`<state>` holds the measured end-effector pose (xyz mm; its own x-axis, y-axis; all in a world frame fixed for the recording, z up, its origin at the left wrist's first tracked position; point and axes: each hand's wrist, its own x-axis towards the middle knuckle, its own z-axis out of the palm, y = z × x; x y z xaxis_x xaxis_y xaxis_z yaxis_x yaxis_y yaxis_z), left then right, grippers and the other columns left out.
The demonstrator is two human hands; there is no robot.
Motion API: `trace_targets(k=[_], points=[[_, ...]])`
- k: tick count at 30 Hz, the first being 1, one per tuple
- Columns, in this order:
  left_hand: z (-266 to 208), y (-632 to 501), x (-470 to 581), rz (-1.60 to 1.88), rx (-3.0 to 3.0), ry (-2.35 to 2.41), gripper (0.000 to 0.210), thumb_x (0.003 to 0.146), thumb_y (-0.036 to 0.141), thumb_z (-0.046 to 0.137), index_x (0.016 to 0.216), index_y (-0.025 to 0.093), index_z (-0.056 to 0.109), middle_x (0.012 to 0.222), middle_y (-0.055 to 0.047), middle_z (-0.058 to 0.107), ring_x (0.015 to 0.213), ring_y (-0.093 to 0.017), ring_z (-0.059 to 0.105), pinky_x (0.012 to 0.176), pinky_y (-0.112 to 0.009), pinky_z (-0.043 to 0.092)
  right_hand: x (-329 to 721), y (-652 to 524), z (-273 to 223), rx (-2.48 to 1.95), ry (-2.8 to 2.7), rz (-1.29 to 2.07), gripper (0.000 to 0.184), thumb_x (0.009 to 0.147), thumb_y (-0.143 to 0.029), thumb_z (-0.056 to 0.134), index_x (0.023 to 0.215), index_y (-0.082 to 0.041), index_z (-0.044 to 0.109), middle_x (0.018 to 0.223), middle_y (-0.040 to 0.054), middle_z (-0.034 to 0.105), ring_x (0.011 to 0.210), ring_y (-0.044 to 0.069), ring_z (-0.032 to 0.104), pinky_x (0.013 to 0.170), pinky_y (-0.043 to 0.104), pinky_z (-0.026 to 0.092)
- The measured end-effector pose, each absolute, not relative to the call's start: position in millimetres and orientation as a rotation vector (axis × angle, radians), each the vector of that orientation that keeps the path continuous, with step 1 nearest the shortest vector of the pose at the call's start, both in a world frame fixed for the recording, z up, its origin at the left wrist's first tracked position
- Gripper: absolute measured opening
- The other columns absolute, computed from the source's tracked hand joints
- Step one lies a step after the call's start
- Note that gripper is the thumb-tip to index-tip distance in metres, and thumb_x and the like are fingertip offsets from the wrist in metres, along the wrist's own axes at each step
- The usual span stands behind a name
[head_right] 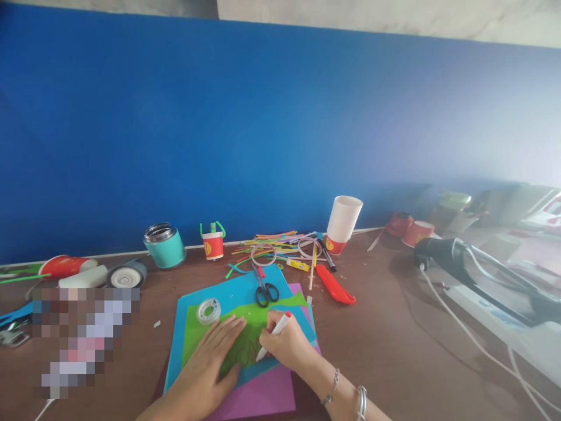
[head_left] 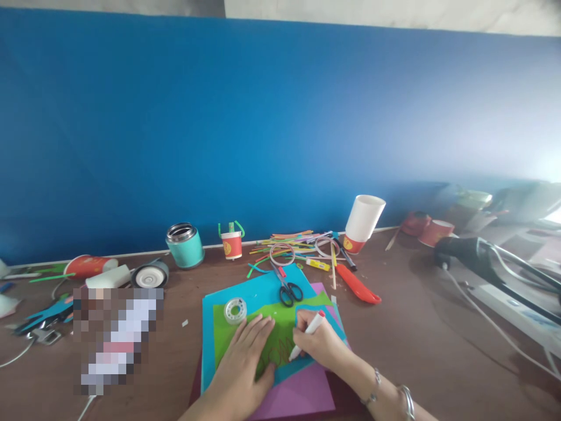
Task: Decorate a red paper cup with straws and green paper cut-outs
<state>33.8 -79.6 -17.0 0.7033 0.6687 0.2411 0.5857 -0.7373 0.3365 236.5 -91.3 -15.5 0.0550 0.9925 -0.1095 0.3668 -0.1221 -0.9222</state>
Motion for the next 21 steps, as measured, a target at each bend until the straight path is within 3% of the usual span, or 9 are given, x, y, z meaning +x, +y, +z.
trace_targets(k=[5, 21], points=[[-19, -79, 34, 0.54, 2.679, 0.996, 0.068, 0.076, 0.012, 0.051, 0.138, 0.024, 0.026, 0.14, -0.006, 0.042, 0.131, -0.025, 0.035, 0.107, -0.05, 0.033, 244, -89, -12, -1.485, -1.214, 1.131, 0.015, 0.061, -0.024, 0.046, 0.053, -0.022, 0.033, 0.038, -0.009, 0.04, 0.037, 0.01, 0.049, 0.035, 0.018, 0.03], [-16, -78, 35, 0.556, 2.687, 1.002, 0.068, 0.076, 0.014, 0.052, 0.139, 0.025, 0.027, 0.139, -0.006, 0.044, 0.129, -0.025, 0.037, 0.106, -0.049, 0.034, 251, -89, -16, -1.594, -1.386, 1.104, 0.015, 0.061, -0.017, 0.045, 0.053, -0.022, 0.034, 0.036, -0.0101, 0.042, 0.035, 0.008, 0.047, 0.034, 0.016, 0.026]])
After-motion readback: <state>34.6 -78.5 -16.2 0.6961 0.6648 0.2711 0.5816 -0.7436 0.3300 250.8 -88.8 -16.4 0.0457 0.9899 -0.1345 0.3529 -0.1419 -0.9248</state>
